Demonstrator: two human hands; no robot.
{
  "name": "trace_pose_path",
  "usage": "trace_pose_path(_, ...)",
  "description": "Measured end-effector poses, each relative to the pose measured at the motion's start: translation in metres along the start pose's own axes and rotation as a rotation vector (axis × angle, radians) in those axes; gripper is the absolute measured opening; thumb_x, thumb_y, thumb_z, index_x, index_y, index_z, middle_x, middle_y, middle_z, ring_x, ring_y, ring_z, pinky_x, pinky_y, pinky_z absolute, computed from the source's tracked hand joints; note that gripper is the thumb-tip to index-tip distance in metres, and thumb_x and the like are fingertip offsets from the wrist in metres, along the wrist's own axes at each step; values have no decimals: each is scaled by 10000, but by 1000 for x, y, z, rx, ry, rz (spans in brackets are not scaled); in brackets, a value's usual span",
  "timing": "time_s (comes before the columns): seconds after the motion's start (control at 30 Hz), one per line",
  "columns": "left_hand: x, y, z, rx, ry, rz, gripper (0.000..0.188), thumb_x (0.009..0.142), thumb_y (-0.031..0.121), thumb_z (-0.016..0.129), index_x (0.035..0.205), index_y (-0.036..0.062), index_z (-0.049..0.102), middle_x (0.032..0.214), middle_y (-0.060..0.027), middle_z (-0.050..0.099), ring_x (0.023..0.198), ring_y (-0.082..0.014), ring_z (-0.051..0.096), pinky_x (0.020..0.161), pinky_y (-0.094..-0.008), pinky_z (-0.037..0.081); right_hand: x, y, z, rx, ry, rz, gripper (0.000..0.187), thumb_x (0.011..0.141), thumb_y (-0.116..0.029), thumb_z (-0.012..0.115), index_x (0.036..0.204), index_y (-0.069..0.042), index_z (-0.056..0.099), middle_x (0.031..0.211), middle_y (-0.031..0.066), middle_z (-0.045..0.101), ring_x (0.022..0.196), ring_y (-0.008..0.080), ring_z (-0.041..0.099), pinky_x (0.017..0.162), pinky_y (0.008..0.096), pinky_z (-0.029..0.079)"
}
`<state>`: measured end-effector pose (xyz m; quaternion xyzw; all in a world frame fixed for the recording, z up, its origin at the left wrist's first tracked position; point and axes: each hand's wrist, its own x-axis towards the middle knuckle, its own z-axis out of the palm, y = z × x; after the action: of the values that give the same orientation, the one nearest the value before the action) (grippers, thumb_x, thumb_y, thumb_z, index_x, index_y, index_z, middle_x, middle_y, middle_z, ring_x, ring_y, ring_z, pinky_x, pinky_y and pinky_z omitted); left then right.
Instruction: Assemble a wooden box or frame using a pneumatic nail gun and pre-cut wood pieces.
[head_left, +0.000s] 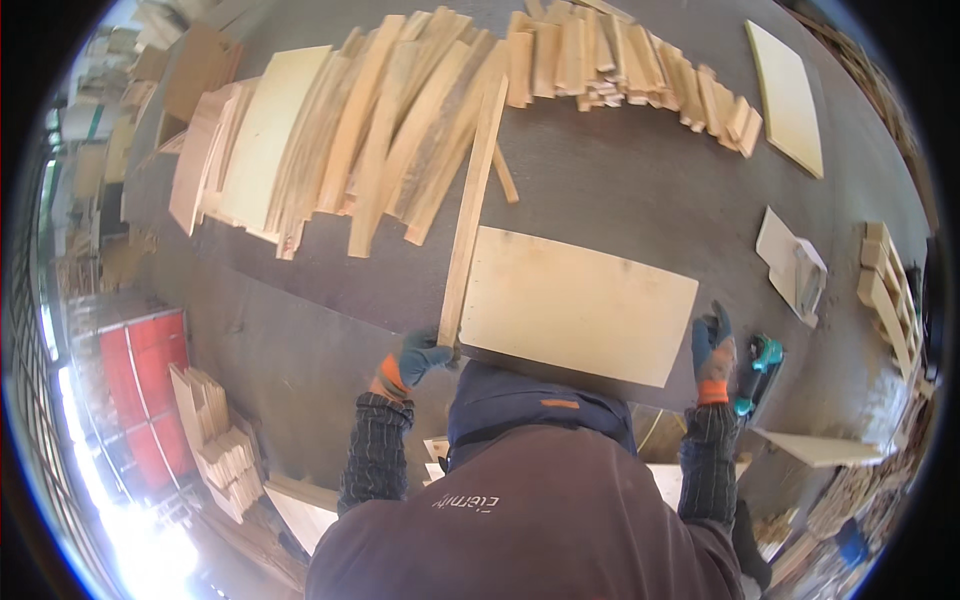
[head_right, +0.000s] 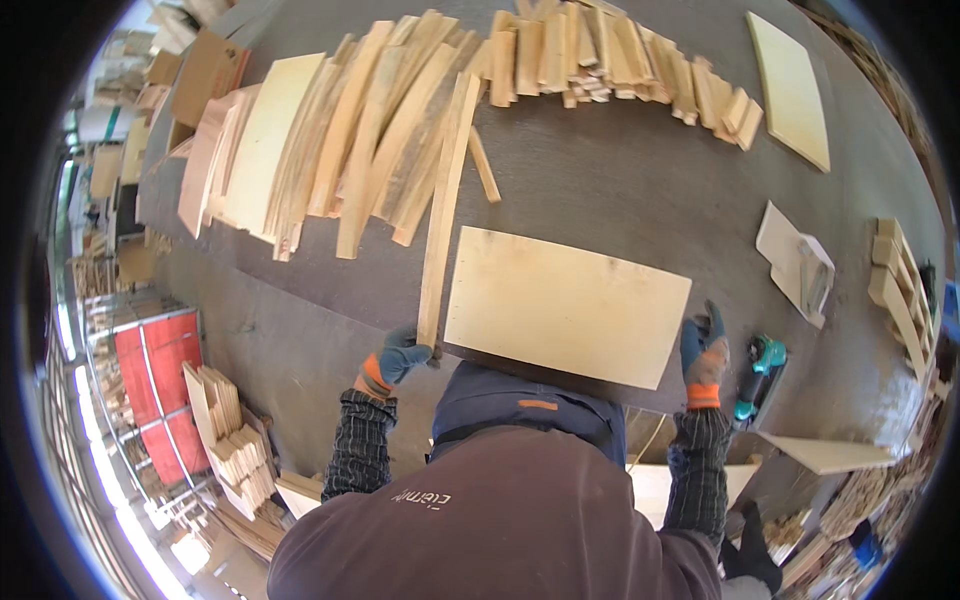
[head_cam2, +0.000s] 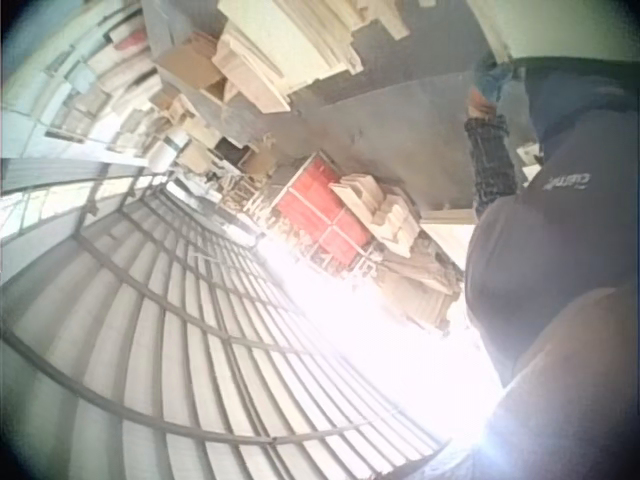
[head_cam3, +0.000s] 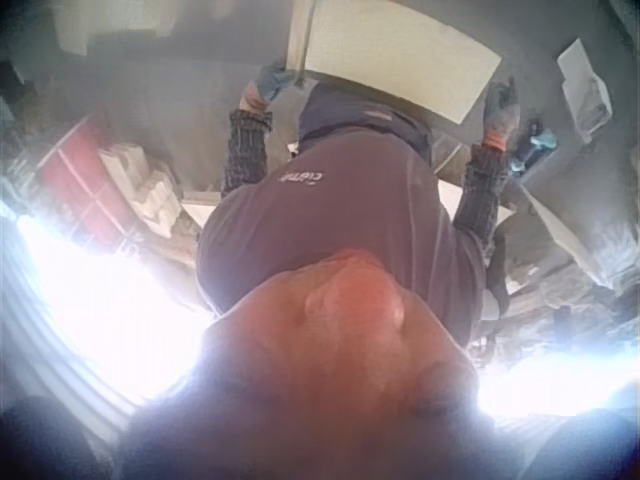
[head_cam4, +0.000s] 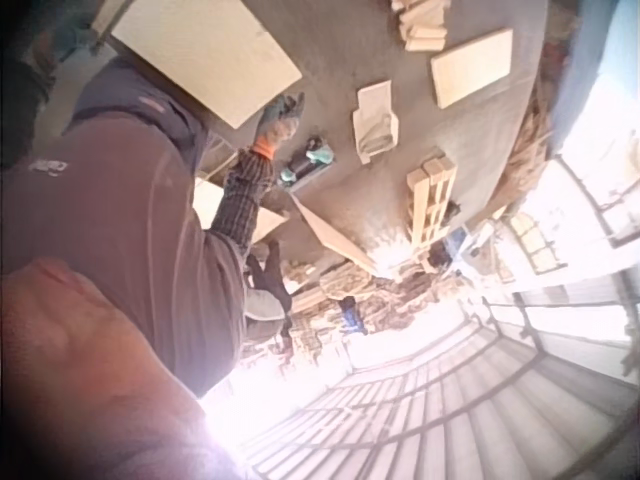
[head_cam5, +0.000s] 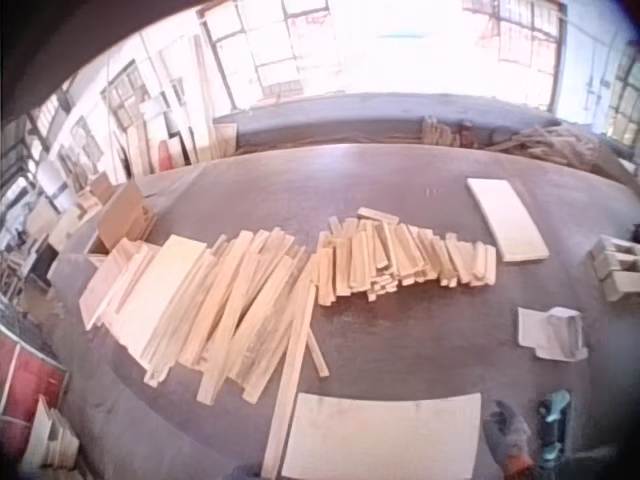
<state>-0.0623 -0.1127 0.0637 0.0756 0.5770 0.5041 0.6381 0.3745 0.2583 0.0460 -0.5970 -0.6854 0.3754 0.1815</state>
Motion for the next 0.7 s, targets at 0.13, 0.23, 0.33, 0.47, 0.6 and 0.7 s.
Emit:
trace_pose_path(0.13,33,31,10,544,206,143,389,942,160,750,1285,-11,681,1024,-102,733,887,-205,697,792,-350,566,16,-9,-1,24,9,-40,548,956,-189,726,1466,-58,574,1134,136,726,998,186,688,877,345,574)
trace_pose_path(0.23,71,68,12,1024,217,440,450,884,154,780,1296,12,667,1130,-170,726,925,-332,692,836,-407,560,29,-9,-4,114,12,40,551,951,-195,743,1457,-53,580,1144,133,725,1011,179,683,880,340,572)
trace_pose_path(0.33,128,84,17,1175,219,541,460,845,141,781,1280,47,667,1216,-225,688,1028,-431,674,892,-464,557,43,-2,-6,148,39,94,556,947,-192,754,1455,-49,578,1157,131,723,1024,176,680,885,334,570)
trace_pose_path(0.47,178,109,36,1443,273,566,433,840,45,775,1264,76,692,1273,-192,680,1105,-397,680,954,-425,555,58,24,5,164,88,104,562,945,-190,758,1455,-48,568,1166,138,723,1046,179,683,900,322,566)
trace_pose_path(0.6,219,112,20,1505,242,658,431,855,71,740,1282,85,682,1328,-220,660,1194,-434,642,987,-463,548,80,57,21,117,124,-14,569,944,-197,756,1458,-50,559,1145,144,733,1066,185,689,914,319,563)
trace_pose_path(0.7,226,107,4,1442,206,623,454,853,48,746,1300,102,696,1371,-203,648,1232,-422,634,1028,-442,537,91,34,33,180,4,70,519,951,-225,743,1417,-46,598,1177,155,740,1116,204,690,950,332,555)
